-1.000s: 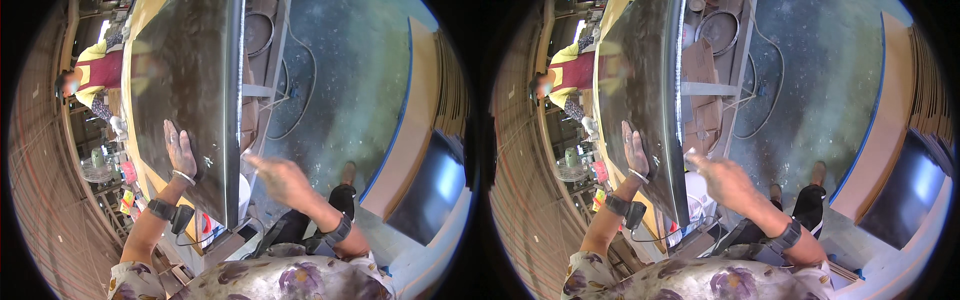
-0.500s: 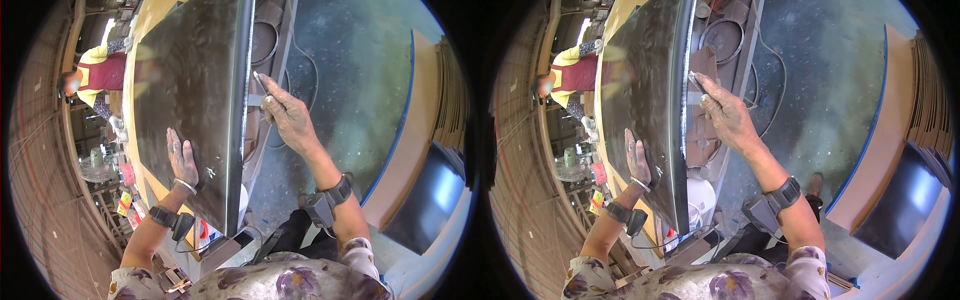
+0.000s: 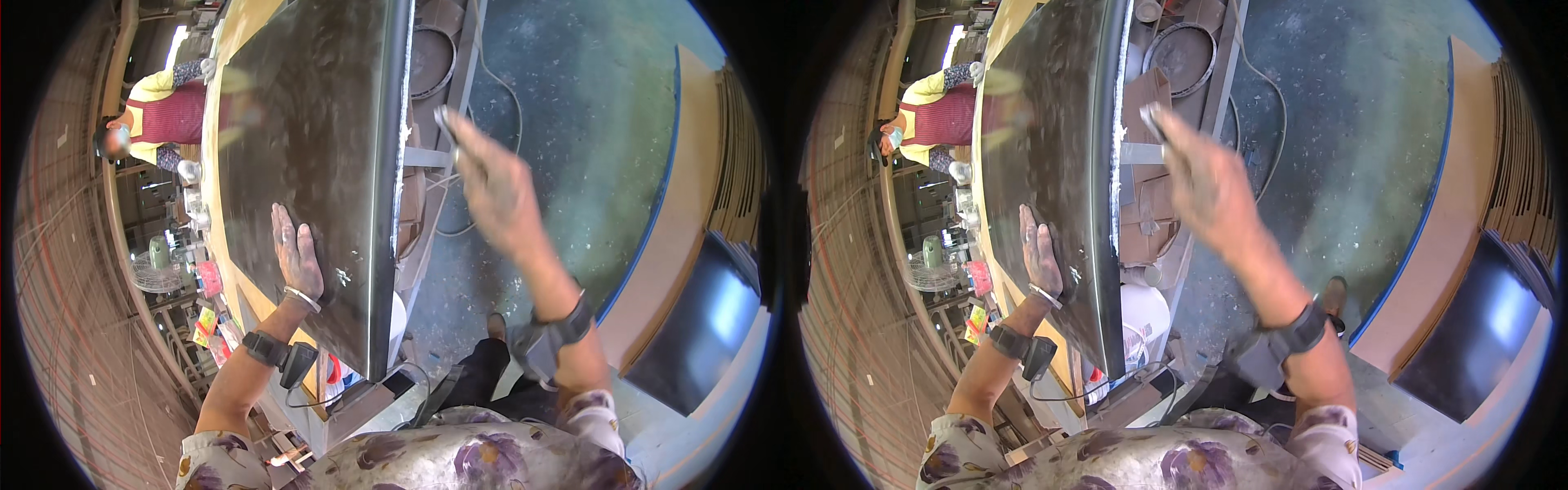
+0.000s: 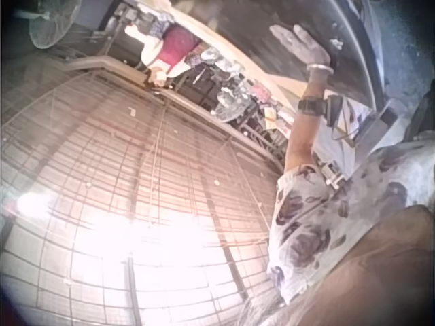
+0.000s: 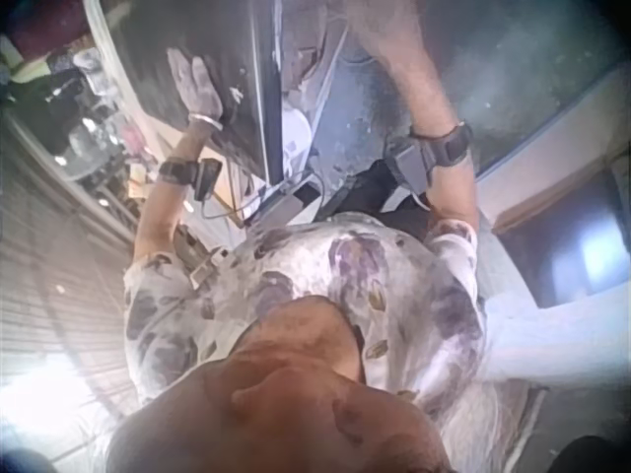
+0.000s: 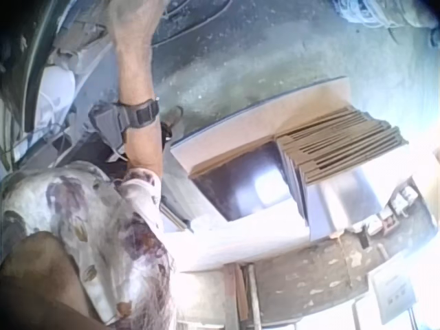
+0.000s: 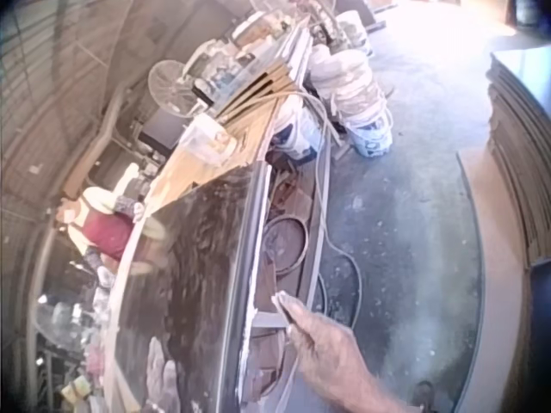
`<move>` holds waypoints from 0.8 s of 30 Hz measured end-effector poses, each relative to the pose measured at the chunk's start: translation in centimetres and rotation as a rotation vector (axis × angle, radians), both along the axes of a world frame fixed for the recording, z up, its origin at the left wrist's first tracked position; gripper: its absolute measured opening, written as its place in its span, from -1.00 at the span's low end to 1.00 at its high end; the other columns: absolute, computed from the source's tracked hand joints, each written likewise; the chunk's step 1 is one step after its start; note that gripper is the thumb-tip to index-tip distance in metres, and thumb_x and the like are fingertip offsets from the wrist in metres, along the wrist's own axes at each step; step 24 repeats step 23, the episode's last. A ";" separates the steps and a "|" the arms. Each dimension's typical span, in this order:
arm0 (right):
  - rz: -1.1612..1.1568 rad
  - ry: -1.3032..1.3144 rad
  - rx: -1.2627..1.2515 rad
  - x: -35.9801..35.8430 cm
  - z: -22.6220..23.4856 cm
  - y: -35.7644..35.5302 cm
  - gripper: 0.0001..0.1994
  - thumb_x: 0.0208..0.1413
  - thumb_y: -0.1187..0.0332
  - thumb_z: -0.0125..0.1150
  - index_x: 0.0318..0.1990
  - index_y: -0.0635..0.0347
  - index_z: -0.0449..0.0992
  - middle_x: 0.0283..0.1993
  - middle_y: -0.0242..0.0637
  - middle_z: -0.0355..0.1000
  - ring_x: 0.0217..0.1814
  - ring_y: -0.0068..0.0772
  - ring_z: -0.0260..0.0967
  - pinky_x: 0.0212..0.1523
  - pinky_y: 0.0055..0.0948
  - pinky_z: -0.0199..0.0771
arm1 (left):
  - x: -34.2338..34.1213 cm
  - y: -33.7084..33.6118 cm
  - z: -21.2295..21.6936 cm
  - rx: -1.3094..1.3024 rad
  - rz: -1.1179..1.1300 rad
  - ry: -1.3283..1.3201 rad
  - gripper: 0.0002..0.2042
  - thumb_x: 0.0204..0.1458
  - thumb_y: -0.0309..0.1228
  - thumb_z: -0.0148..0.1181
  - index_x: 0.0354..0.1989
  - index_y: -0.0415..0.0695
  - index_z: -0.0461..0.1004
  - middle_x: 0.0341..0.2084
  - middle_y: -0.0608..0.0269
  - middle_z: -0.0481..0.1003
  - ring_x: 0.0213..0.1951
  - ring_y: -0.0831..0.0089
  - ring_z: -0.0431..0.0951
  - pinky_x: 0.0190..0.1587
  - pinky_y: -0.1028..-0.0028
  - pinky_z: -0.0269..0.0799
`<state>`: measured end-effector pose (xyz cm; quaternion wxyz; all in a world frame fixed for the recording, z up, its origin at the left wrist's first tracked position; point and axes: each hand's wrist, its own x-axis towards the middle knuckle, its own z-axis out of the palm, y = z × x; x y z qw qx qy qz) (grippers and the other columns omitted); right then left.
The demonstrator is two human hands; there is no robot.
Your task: Applying a white filler or putty to the edges and scratches of dark furniture panels and smoothing it over.
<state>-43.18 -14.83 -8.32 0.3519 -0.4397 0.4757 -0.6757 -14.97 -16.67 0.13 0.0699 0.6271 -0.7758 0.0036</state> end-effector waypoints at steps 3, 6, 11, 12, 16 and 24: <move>0.196 0.055 0.124 -3.4 2.3 -3.2 -0.68 0.08 0.51 -0.08 0.03 0.28 0.32 0.06 -0.08 0.30 0.14 -0.26 0.23 0.13 -0.44 0.19 | -0.1 0.0 -0.4 0.007 0.007 0.033 -0.51 0.15 -0.30 -0.30 0.19 -0.35 -0.04 0.23 -0.04 -0.07 0.27 0.16 -0.12 0.27 0.33 -0.22; 0.353 0.142 0.201 -2.9 2.6 -3.3 -0.68 0.08 0.51 -0.09 0.02 0.30 0.32 0.05 -0.08 0.30 0.15 -0.27 0.22 0.15 -0.46 0.17 | -0.2 0.1 -0.5 0.002 0.020 0.013 -0.51 0.15 -0.30 -0.29 0.19 -0.34 -0.03 0.23 -0.04 -0.07 0.27 0.15 -0.12 0.26 0.32 -0.22; 0.417 0.123 0.238 -0.9 3.0 -0.7 -0.65 0.04 0.58 -0.05 0.04 0.28 0.30 0.06 -0.04 0.27 0.13 -0.23 0.23 0.12 -0.45 0.22 | 0.1 0.0 -0.3 -0.017 -0.012 -0.035 -0.52 0.14 -0.31 -0.29 0.19 -0.34 -0.04 0.22 -0.05 -0.07 0.27 0.14 -0.12 0.26 0.32 -0.22; 0.382 0.126 0.214 -0.3 2.7 -0.2 -0.64 0.02 0.58 -0.03 0.04 0.26 0.31 0.02 -0.01 0.30 0.06 -0.18 0.30 0.06 -0.44 0.29 | 0.2 -0.1 -0.3 -0.020 -0.015 -0.037 -0.52 0.14 -0.31 -0.29 0.19 -0.34 -0.04 0.22 -0.05 -0.07 0.27 0.14 -0.12 0.26 0.32 -0.22; 0.366 0.156 0.191 1.2 2.0 2.1 -0.60 -0.01 0.58 0.02 0.04 0.15 0.33 -0.21 0.07 0.38 -0.23 -0.05 0.40 -0.18 -0.34 0.39 | 0.4 -0.1 -0.7 -0.017 -0.023 -0.042 -0.52 0.14 -0.32 -0.30 0.20 -0.34 -0.05 0.23 -0.05 -0.07 0.27 0.14 -0.13 0.27 0.32 -0.23; 0.394 0.152 0.206 3.8 1.4 6.2 -0.49 -0.07 0.55 0.11 0.12 0.07 0.27 -0.44 0.01 0.33 -0.46 -0.13 0.31 -0.34 -0.28 0.35 | 0.4 -0.1 -0.7 -0.004 -0.020 -0.005 -0.51 0.16 -0.28 -0.30 0.21 -0.31 -0.05 0.25 0.01 -0.12 0.28 0.17 -0.17 0.28 0.33 -0.27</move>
